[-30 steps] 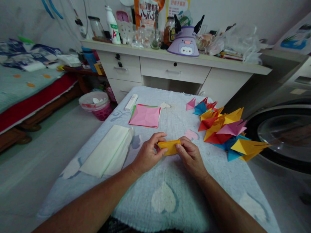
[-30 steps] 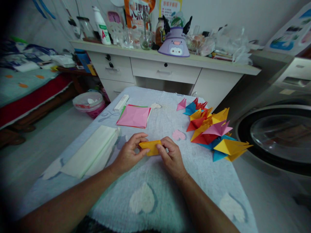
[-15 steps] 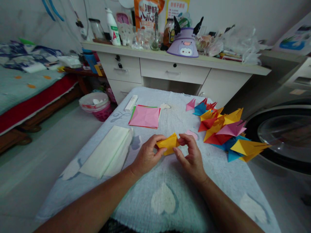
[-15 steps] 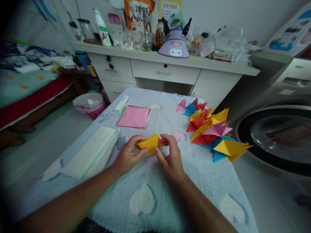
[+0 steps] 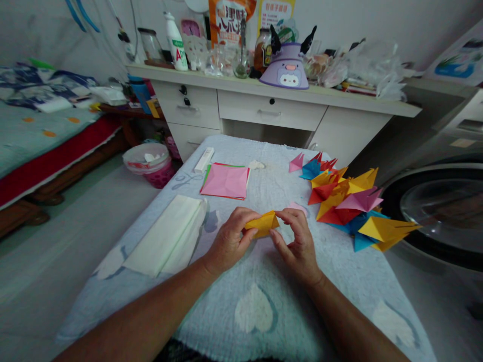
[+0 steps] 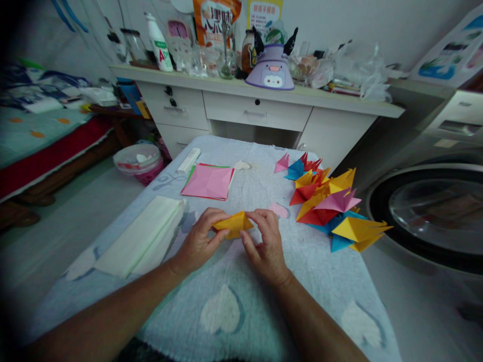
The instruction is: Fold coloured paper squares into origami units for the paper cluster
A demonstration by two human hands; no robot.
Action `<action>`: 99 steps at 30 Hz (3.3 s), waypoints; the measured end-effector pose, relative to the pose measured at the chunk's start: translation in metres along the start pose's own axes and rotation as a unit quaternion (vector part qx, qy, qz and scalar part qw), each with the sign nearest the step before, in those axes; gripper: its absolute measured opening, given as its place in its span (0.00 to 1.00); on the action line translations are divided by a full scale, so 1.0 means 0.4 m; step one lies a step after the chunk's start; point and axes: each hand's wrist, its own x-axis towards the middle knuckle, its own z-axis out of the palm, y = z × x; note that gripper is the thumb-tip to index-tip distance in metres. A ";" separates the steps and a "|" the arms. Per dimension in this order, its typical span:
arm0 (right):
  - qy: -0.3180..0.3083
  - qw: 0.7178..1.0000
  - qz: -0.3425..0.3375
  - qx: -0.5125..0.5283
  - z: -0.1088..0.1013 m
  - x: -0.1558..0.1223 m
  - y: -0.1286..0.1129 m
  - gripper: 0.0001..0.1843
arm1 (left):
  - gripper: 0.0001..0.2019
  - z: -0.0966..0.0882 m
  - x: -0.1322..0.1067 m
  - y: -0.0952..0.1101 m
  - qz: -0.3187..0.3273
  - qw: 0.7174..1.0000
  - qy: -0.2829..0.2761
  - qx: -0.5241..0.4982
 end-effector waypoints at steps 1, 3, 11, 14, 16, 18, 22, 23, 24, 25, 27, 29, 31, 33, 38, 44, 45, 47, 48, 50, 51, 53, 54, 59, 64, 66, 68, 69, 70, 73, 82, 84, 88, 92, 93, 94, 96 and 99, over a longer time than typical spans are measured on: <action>-0.002 1.000 -0.004 -0.004 0.000 -0.002 0.000 0.20 | 0.20 0.000 0.000 0.000 0.000 1.000 0.001 0.001; -0.004 1.000 -0.016 -0.016 0.001 -0.005 0.000 0.22 | 0.20 0.000 0.000 -0.002 -0.003 1.000 0.001 0.004; -0.004 0.998 -0.052 -0.047 0.003 -0.004 0.001 0.22 | 0.19 0.003 -0.004 -0.009 -0.022 1.000 0.001 0.001; -0.005 1.000 -0.023 -0.008 0.004 -0.003 0.000 0.18 | 0.16 0.003 -0.003 -0.007 -0.014 1.000 -0.001 0.001; -0.008 1.000 0.008 0.020 0.003 -0.003 -0.001 0.17 | 0.15 0.004 -0.003 -0.006 -0.007 1.000 -0.007 0.000; -0.018 0.999 0.015 0.035 0.001 0.000 -0.002 0.16 | 0.14 0.005 -0.004 -0.005 0.000 1.000 -0.016 -0.002; -0.031 0.999 -0.013 0.035 -0.004 0.006 -0.005 0.08 | 0.19 0.007 -0.008 -0.005 0.003 1.000 -0.030 -0.006; -0.032 0.999 -0.015 0.039 -0.004 0.007 -0.005 0.08 | 0.20 0.007 -0.008 -0.004 0.003 0.999 -0.035 -0.006; -0.034 0.998 -0.014 0.043 -0.005 0.006 -0.005 0.08 | 0.21 0.007 -0.007 -0.003 0.003 0.999 -0.041 -0.007; -0.036 0.998 -0.013 0.047 -0.005 0.006 -0.004 0.09 | 0.21 0.006 -0.007 -0.001 0.003 0.999 -0.047 -0.007; -0.038 0.998 -0.010 0.054 -0.004 0.003 -0.003 0.10 | 0.18 0.004 -0.005 0.001 -0.004 0.998 -0.056 -0.006; -0.040 0.997 -0.008 0.058 -0.002 0.001 -0.002 0.11 | 0.14 0.003 -0.003 0.002 -0.020 0.998 -0.061 -0.001; -0.042 0.997 -0.011 0.062 -0.001 0.000 -0.003 0.11 | 0.13 0.003 -0.002 0.000 -0.038 0.997 -0.065 0.002; -0.046 0.997 -0.011 0.065 -0.002 0.000 -0.006 0.12 | 0.12 0.003 -0.001 -0.002 -0.051 0.996 -0.072 -0.005; -0.004 0.997 0.035 0.066 -0.009 -0.001 -0.007 0.19 | 0.11 -0.003 0.003 -0.005 -0.057 0.997 -0.035 -0.036; 0.057 0.989 0.097 0.100 -0.012 0.003 0.004 0.04 | 0.10 -0.015 0.006 -0.005 -0.066 0.994 0.048 -0.073; 0.047 0.990 0.092 0.093 -0.011 0.003 0.004 0.03 | 0.08 -0.016 0.007 -0.004 -0.077 0.992 0.056 -0.079; 0.029 0.992 0.085 0.086 -0.008 0.004 0.004 0.03 | 0.06 -0.017 0.008 -0.001 -0.103 0.988 0.068 -0.096; 0.025 0.992 0.084 0.087 -0.006 0.003 0.004 0.03 | 0.05 -0.016 0.009 0.001 -0.115 0.985 0.074 -0.106; 0.022 0.992 0.087 0.089 -0.002 0.001 0.003 0.06 | 0.04 -0.016 0.010 0.004 -0.133 0.980 0.081 -0.126; 0.020 0.992 0.087 0.089 0.000 0.000 0.002 0.07 | 0.04 -0.015 0.010 0.004 -0.139 0.978 0.083 -0.134; 0.012 0.993 0.081 0.085 0.002 -0.002 0.000 0.09 | 0.04 -0.015 0.010 0.005 -0.145 0.976 0.083 -0.138; 0.007 0.994 0.075 0.082 0.002 -0.002 -0.002 0.09 | 0.04 -0.015 0.010 0.005 -0.145 0.977 0.081 -0.136; -0.004 0.995 0.057 0.080 0.001 -0.003 -0.008 0.12 | 0.04 -0.016 0.011 0.002 -0.122 0.982 0.079 -0.120; 0.002 0.993 0.063 0.098 0.004 -0.005 -0.008 0.13 | 0.06 -0.018 0.013 0.004 -0.106 0.983 0.075 -0.131; -0.002 0.994 0.051 0.096 0.004 -0.004 -0.010 0.14 | 0.08 -0.019 0.013 0.006 -0.097 0.985 0.074 -0.124; -0.004 0.995 0.041 0.090 0.004 -0.003 -0.012 0.15 | 0.08 -0.020 0.013 0.006 -0.094 0.986 0.070 -0.116; -0.006 0.996 0.037 0.086 0.003 -0.003 -0.012 0.16 | 0.08 -0.020 0.013 0.006 -0.096 0.987 0.067 -0.114; -0.010 0.996 0.034 0.082 0.003 -0.004 -0.012 0.16 | 0.08 -0.020 0.012 0.006 -0.098 0.987 0.062 -0.113; -0.026 0.997 0.025 0.069 0.004 -0.007 -0.011 0.19 | 0.09 -0.019 0.011 0.006 -0.100 0.986 0.055 -0.118; -0.027 0.996 0.021 0.084 0.005 -0.010 -0.009 0.18 | 0.10 -0.022 0.014 0.003 -0.090 0.985 0.054 -0.135; -0.013 0.993 0.043 0.107 0.005 -0.010 -0.004 0.16 | 0.10 -0.024 0.014 0.005 -0.096 0.984 0.047 -0.140; 0.001 0.984 0.092 0.152 0.004 -0.010 0.008 0.15 | 0.08 -0.027 0.014 0.009 -0.108 0.982 0.026 -0.156; -0.025 0.986 0.054 0.154 -0.008 0.000 0.010 0.17 | 0.08 -0.026 0.010 0.001 -0.121 0.978 0.005 -0.170; -0.034 0.986 0.043 0.157 -0.011 0.003 0.009 0.17 | 0.08 -0.025 0.009 -0.003 -0.126 0.977 0.002 -0.174; -0.042 0.985 0.035 0.163 -0.013 0.005 0.009 0.17 | 0.07 -0.024 0.008 -0.006 -0.133 0.975 -0.003 -0.179; -0.055 0.982 0.030 0.176 -0.015 0.007 0.010 0.17 | 0.06 -0.023 0.007 -0.011 -0.152 0.969 -0.013 -0.193; -0.068 0.979 0.038 0.188 -0.014 0.009 0.015 0.16 | 0.05 -0.024 0.010 -0.014 -0.181 0.960 -0.025 -0.211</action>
